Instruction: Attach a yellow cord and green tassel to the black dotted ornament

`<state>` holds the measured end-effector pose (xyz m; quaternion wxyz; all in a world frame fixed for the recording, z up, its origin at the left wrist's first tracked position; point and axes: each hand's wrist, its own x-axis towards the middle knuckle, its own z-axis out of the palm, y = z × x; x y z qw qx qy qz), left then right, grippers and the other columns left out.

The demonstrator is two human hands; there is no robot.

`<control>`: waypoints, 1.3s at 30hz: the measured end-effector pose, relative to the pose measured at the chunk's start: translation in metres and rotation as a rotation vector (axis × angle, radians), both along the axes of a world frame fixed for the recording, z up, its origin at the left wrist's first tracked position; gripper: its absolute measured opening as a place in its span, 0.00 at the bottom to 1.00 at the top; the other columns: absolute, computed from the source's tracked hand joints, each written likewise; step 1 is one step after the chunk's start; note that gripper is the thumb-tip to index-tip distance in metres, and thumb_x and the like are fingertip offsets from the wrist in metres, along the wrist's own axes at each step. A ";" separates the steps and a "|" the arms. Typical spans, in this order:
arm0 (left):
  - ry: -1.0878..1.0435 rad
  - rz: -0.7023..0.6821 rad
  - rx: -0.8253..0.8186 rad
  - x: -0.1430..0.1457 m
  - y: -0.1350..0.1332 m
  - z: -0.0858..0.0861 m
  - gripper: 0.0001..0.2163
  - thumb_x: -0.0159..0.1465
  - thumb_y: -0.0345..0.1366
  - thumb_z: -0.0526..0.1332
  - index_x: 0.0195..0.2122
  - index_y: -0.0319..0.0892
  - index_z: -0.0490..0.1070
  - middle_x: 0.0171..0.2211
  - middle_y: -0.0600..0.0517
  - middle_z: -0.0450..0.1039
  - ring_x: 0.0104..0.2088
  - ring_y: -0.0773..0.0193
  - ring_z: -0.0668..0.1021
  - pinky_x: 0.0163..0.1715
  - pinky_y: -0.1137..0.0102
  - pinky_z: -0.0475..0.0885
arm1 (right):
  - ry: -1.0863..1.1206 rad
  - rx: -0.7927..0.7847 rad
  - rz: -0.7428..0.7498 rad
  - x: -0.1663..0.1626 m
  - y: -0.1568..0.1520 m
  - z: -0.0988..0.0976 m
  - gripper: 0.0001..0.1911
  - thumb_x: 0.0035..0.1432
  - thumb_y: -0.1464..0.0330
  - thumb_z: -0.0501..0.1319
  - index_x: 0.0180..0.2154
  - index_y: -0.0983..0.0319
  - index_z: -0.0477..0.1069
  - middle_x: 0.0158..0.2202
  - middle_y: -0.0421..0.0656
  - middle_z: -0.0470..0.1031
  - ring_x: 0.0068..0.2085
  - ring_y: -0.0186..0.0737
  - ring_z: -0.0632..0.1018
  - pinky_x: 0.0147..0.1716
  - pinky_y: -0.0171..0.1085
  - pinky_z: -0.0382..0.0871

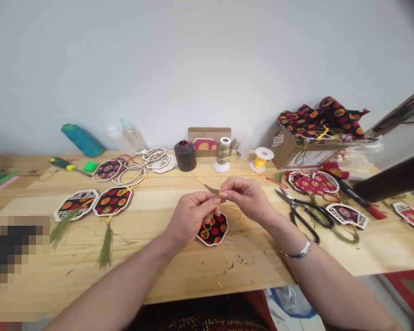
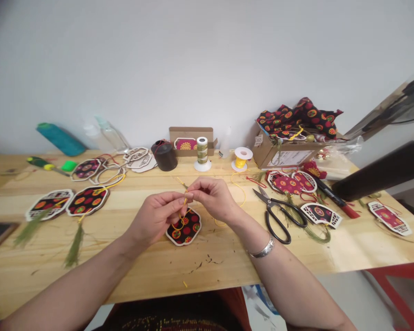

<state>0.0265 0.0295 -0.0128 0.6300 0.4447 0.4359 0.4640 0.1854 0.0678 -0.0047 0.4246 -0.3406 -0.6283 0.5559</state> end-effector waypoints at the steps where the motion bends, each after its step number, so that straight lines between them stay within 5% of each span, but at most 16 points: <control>1: -0.013 -0.008 0.000 0.000 0.000 0.000 0.07 0.57 0.37 0.63 0.29 0.38 0.77 0.20 0.54 0.68 0.17 0.76 0.62 0.16 0.77 0.55 | -0.001 -0.018 0.001 0.000 0.000 0.000 0.11 0.50 0.61 0.65 0.25 0.62 0.70 0.24 0.39 0.71 0.27 0.32 0.71 0.31 0.35 0.67; 13: 0.119 -0.102 0.016 -0.004 0.001 -0.002 0.08 0.57 0.39 0.63 0.32 0.40 0.79 0.20 0.54 0.70 0.18 0.73 0.65 0.18 0.75 0.57 | -0.079 0.072 -0.063 -0.004 0.000 -0.005 0.10 0.53 0.64 0.60 0.25 0.62 0.66 0.23 0.37 0.66 0.26 0.30 0.65 0.29 0.33 0.61; 17: 0.115 -0.045 0.098 -0.006 0.002 0.000 0.07 0.57 0.37 0.63 0.30 0.40 0.79 0.24 0.50 0.76 0.28 0.66 0.75 0.32 0.71 0.68 | -0.220 0.145 -0.114 -0.001 0.001 0.003 0.10 0.57 0.63 0.57 0.28 0.62 0.68 0.26 0.39 0.70 0.28 0.32 0.68 0.30 0.34 0.62; 23: -0.048 0.112 0.197 -0.004 0.004 0.001 0.05 0.58 0.33 0.63 0.31 0.42 0.79 0.31 0.51 0.79 0.41 0.62 0.77 0.49 0.66 0.67 | -1.160 0.401 -0.318 0.048 -0.011 0.035 0.09 0.60 0.67 0.55 0.35 0.64 0.72 0.36 0.49 0.76 0.36 0.43 0.74 0.34 0.38 0.62; 26: -0.214 0.136 0.213 -0.004 0.005 0.004 0.05 0.58 0.31 0.63 0.32 0.43 0.80 0.32 0.51 0.80 0.46 0.59 0.77 0.54 0.61 0.65 | -1.563 0.346 -0.336 0.091 -0.030 0.028 0.08 0.58 0.69 0.56 0.33 0.66 0.72 0.33 0.52 0.76 0.35 0.47 0.76 0.32 0.39 0.63; 29: -0.356 0.165 0.186 -0.003 0.004 0.007 0.04 0.57 0.31 0.64 0.31 0.41 0.79 0.33 0.50 0.80 0.41 0.58 0.79 0.53 0.56 0.67 | -1.734 0.249 -0.396 0.126 -0.050 0.008 0.08 0.56 0.70 0.57 0.32 0.68 0.72 0.33 0.55 0.76 0.37 0.52 0.77 0.33 0.41 0.66; 34: -0.387 0.169 0.114 0.001 0.000 0.012 0.04 0.57 0.32 0.64 0.31 0.39 0.78 0.31 0.48 0.80 0.37 0.57 0.80 0.50 0.53 0.69 | -1.437 0.358 -0.525 0.125 -0.066 -0.001 0.12 0.59 0.70 0.54 0.37 0.70 0.74 0.40 0.56 0.76 0.43 0.54 0.76 0.44 0.49 0.68; 36: -0.372 0.172 0.115 0.004 0.000 0.016 0.04 0.57 0.32 0.64 0.31 0.39 0.78 0.30 0.48 0.80 0.36 0.58 0.81 0.50 0.53 0.69 | -1.118 0.391 -0.530 0.104 -0.063 0.005 0.15 0.59 0.68 0.54 0.43 0.68 0.73 0.46 0.55 0.75 0.48 0.53 0.74 0.49 0.50 0.67; 39: -0.327 0.200 0.194 0.008 -0.002 0.025 0.04 0.58 0.32 0.63 0.31 0.41 0.79 0.31 0.50 0.80 0.41 0.59 0.79 0.55 0.55 0.65 | -0.566 0.204 -0.323 0.060 -0.054 0.012 0.22 0.60 0.63 0.55 0.54 0.63 0.66 0.51 0.51 0.73 0.49 0.45 0.75 0.48 0.46 0.70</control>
